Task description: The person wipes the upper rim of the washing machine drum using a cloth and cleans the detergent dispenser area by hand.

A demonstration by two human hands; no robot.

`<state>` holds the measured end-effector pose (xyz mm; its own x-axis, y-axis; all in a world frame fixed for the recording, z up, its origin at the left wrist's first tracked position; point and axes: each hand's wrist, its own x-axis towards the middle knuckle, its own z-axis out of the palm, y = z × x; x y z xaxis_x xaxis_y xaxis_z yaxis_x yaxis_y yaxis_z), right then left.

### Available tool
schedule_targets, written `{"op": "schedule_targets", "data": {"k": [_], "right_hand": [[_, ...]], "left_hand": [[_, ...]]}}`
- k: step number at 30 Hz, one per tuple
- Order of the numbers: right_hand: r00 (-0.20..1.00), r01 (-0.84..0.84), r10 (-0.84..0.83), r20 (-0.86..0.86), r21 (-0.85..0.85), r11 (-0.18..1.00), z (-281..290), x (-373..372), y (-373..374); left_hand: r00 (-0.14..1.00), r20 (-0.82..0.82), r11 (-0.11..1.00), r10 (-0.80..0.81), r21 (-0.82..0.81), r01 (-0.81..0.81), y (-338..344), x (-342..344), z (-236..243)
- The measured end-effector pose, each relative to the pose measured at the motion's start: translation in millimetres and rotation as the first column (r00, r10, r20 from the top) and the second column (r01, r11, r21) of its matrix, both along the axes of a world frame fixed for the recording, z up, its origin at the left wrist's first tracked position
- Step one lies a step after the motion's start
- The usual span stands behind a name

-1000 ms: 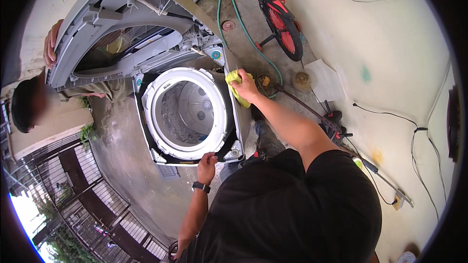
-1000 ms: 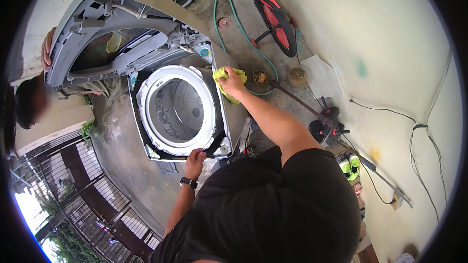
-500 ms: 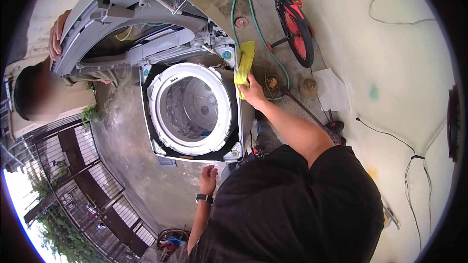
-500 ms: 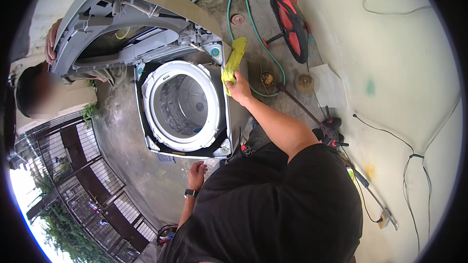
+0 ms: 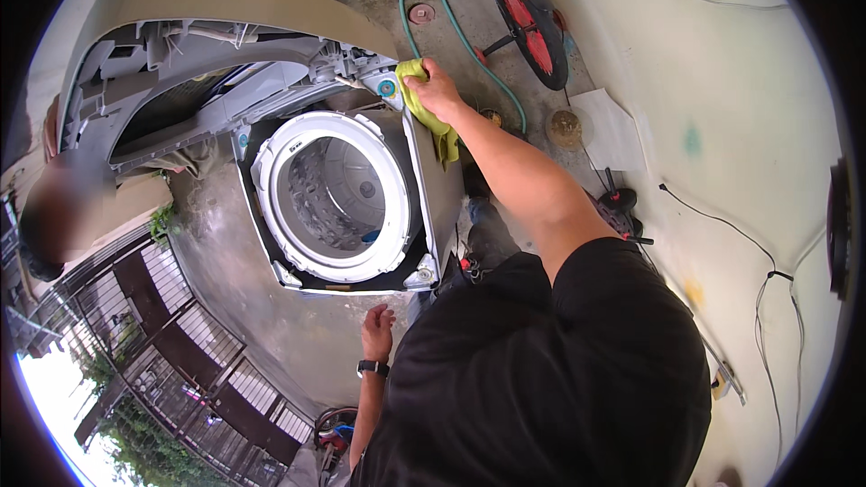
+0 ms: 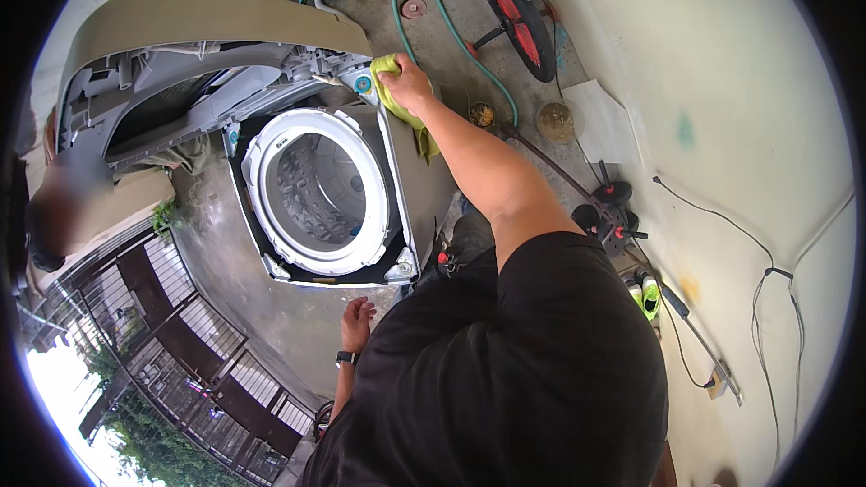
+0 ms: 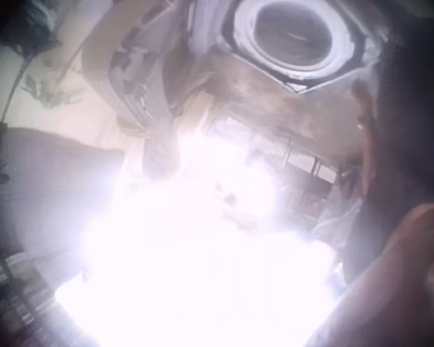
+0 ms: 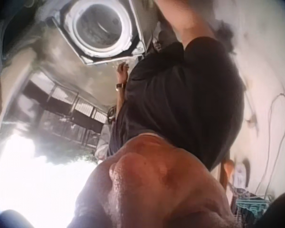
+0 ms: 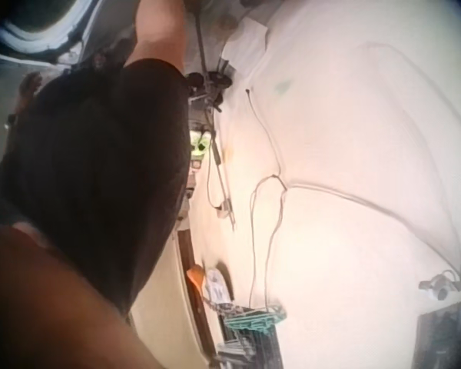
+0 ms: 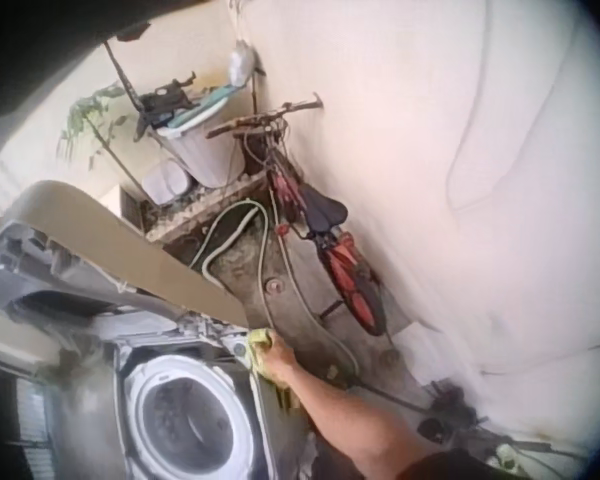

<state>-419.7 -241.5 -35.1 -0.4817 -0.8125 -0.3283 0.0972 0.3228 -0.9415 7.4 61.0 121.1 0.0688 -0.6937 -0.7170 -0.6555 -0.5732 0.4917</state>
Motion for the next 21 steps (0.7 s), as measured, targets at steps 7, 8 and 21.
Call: {"op": "schedule_targets", "data": {"k": [7, 8, 21], "right_hand": [[0.980, -0.193, 0.199, -0.031, 0.137, 0.972, 28, 13, 47], [0.977, -0.195, 0.208, -0.050, 0.190, 0.962, 34, 21, 58], [0.979, -0.138, 0.169, -0.115, 0.238, 0.961, 36, 55, 107]], "left_hand": [[0.999, 0.009, 0.996, 0.031, 0.080, -0.032, 19, 11, 3], [1.000, 0.007, 0.996, 0.026, 0.085, -0.027, 19, 12, 2], [1.000, -0.010, 0.999, 0.000, 0.032, 0.001, -17, -19, 0]]}}
